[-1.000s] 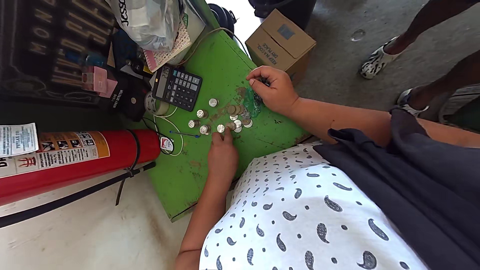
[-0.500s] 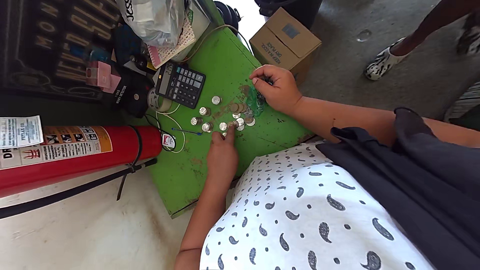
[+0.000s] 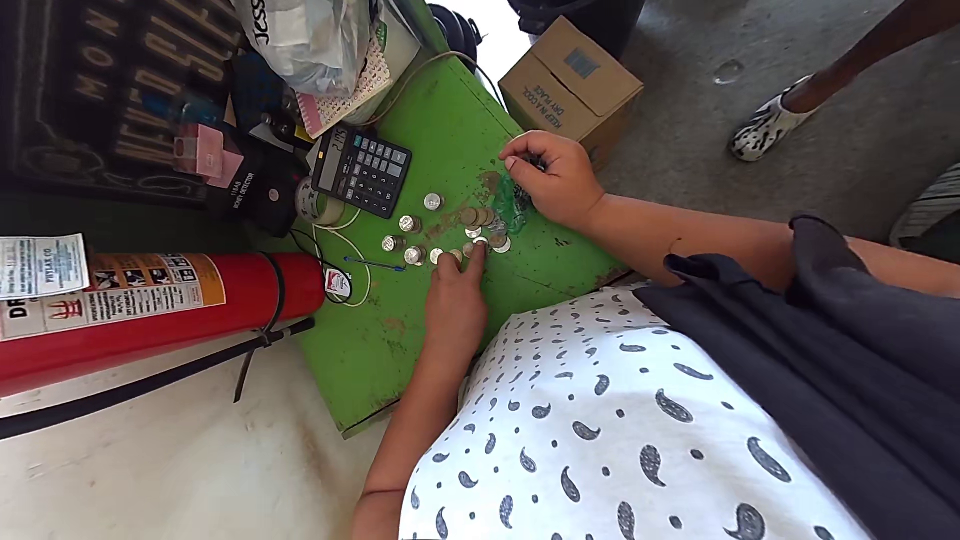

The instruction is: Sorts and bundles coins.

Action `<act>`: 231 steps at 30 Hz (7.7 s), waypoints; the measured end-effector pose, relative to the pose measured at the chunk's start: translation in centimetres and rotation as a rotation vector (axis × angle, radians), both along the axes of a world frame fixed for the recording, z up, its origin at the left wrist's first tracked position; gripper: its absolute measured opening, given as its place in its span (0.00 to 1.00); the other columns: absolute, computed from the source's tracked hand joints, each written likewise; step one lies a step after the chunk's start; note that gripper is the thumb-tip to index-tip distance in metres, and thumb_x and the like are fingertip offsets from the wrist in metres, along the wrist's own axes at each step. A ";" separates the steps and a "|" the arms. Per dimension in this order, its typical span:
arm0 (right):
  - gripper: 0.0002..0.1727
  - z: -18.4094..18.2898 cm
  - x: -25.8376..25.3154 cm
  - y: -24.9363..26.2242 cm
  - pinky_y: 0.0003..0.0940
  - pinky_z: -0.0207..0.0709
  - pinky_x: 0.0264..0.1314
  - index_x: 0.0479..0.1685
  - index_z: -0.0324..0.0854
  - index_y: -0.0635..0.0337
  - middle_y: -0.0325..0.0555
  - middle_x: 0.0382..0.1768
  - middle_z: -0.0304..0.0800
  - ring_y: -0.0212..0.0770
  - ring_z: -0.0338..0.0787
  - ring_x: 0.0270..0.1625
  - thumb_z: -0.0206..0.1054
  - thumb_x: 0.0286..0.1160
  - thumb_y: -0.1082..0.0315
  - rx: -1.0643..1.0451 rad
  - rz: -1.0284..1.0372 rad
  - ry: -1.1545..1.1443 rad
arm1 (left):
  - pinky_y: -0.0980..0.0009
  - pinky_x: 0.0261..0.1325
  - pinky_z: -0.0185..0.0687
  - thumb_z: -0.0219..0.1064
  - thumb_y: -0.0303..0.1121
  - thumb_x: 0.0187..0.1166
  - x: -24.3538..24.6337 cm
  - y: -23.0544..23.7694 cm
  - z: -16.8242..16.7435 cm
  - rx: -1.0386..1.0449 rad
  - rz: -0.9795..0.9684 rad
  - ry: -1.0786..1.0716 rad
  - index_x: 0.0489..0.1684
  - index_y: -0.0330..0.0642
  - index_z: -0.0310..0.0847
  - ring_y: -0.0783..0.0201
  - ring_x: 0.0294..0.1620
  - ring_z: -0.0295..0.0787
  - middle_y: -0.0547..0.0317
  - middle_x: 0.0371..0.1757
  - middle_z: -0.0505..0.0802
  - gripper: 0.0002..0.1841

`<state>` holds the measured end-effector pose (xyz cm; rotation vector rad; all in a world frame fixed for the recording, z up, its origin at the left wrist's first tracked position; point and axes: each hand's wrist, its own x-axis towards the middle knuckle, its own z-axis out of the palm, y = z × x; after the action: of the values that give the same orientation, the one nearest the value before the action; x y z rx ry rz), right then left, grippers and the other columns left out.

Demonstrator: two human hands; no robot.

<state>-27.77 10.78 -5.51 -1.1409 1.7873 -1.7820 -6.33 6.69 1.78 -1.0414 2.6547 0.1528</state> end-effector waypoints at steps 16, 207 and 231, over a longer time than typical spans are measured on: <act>0.14 0.1 0.0 0.1 0.23 0.78 0.53 0.52 0.87 0.63 0.45 0.46 0.90 0.26 0.85 0.46 0.57 0.86 0.66 -0.001 -0.001 -0.005 | 0.51 0.57 0.87 0.64 0.19 0.75 1.6 1.4 -1.2 0.002 -0.207 0.146 0.80 0.49 0.79 0.45 0.64 0.86 0.48 0.75 0.84 0.30; 0.38 1.2 0.1 -0.7 0.49 0.51 0.94 0.91 0.61 0.56 0.47 0.92 0.60 0.46 0.60 0.93 0.48 0.72 0.68 0.348 0.782 0.680 | 0.30 0.61 0.80 0.68 0.49 0.81 4.2 15.6 -6.0 0.600 0.457 -0.283 0.46 0.36 0.90 0.35 0.62 0.87 0.36 0.54 0.92 0.21; 0.34 0.9 0.1 -1.2 0.48 0.56 0.92 0.83 0.73 0.52 0.43 0.89 0.68 0.42 0.64 0.91 0.50 0.71 0.69 0.322 0.759 0.579 | 0.31 0.61 0.81 0.69 0.45 0.82 1.9 16.0 -10.0 0.624 0.447 -0.361 0.46 0.35 0.91 0.35 0.60 0.89 0.37 0.52 0.93 0.19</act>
<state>-27.68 9.61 -4.63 -1.9644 1.4942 -0.7415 -4.39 22.69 -8.21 -1.2573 1.8291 0.7490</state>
